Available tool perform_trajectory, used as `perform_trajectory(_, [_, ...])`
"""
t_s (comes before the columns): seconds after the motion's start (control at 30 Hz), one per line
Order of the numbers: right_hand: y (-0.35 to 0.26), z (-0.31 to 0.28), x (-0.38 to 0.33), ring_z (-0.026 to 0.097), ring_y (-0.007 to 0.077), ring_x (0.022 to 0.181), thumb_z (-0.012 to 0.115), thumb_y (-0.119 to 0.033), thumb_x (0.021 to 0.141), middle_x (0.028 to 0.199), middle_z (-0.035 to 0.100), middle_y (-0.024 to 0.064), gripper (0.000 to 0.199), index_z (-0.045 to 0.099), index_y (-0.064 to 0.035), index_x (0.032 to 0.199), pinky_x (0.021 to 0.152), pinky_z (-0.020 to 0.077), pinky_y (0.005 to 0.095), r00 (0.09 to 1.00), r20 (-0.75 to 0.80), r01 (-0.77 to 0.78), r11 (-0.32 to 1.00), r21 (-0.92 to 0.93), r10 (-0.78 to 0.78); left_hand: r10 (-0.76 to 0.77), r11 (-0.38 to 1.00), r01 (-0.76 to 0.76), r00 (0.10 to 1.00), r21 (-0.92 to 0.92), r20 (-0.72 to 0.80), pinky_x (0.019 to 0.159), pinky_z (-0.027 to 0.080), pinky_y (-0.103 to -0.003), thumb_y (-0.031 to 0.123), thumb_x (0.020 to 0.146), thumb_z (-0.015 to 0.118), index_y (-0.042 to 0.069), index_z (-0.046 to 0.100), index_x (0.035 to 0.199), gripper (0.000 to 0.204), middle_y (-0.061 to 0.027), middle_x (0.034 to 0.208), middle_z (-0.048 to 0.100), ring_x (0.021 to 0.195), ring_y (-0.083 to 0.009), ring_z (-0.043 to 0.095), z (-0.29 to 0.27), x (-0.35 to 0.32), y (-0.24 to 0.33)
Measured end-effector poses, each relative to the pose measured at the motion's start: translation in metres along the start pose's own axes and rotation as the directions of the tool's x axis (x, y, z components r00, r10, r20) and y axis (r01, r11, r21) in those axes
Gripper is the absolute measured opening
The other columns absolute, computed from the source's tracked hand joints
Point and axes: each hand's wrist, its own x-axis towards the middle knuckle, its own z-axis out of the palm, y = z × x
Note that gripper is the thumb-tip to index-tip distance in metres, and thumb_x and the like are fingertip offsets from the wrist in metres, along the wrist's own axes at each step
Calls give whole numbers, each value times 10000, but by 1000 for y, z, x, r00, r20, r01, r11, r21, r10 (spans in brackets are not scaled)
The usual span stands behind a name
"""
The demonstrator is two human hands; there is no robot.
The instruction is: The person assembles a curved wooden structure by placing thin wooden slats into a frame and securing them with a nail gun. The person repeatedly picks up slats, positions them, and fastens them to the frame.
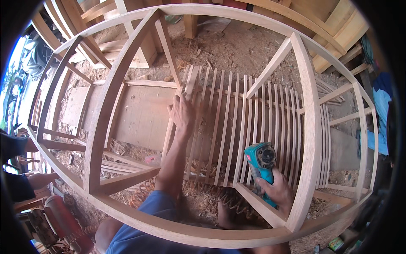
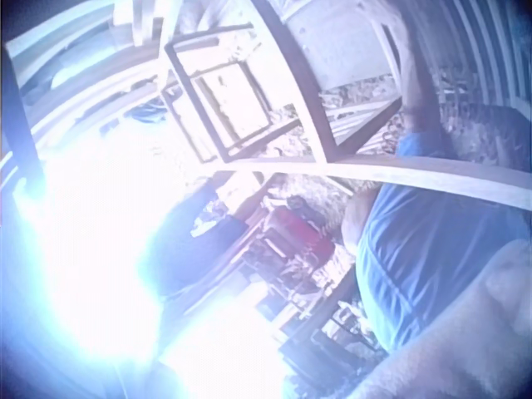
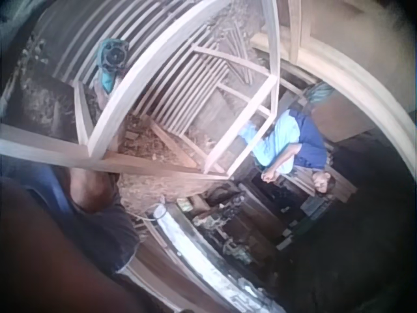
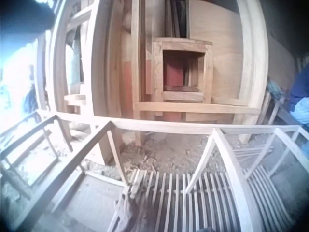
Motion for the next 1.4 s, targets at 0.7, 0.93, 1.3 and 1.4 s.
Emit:
perform_trajectory(0.7, [4,4,5,670,222,624,719,-264,861,778,671,132,510,558,19,1253,646,530,383,999,4,-38,997,-71,38,59,988,-52,997,-144,44,951,376,-499,171,911,584,39,623,1147,273,-146,1182,654,1109,-338,577,5,14,-23])
perform_trajectory(0.93, [6,8,6,649,192,598,720,-238,872,761,654,101,469,563,10,1238,620,523,363,1000,-21,-12,999,-37,12,50,993,-34,989,-112,141,961,367,-526,261,934,579,64,631,1129,283,-151,1143,690,1123,-354,591,22,30,-16])
perform_trajectory(1.3, [-87,-9,103,616,149,542,704,-300,916,634,611,44,320,622,2,985,558,509,314,985,80,164,972,-167,-153,79,986,-69,995,-152,66,984,359,-527,399,862,720,73,638,1112,419,-132,1279,624,1165,-333,558,3,-8,-10])
perform_trajectory(1.4, [-131,13,168,606,134,532,677,-295,914,641,607,36,287,627,-14,942,549,509,302,919,216,346,937,-48,-328,73,988,-47,982,-147,176,1025,342,-527,377,893,685,57,634,1181,434,-129,1364,554,1220,-322,520,-5,-23,-8])
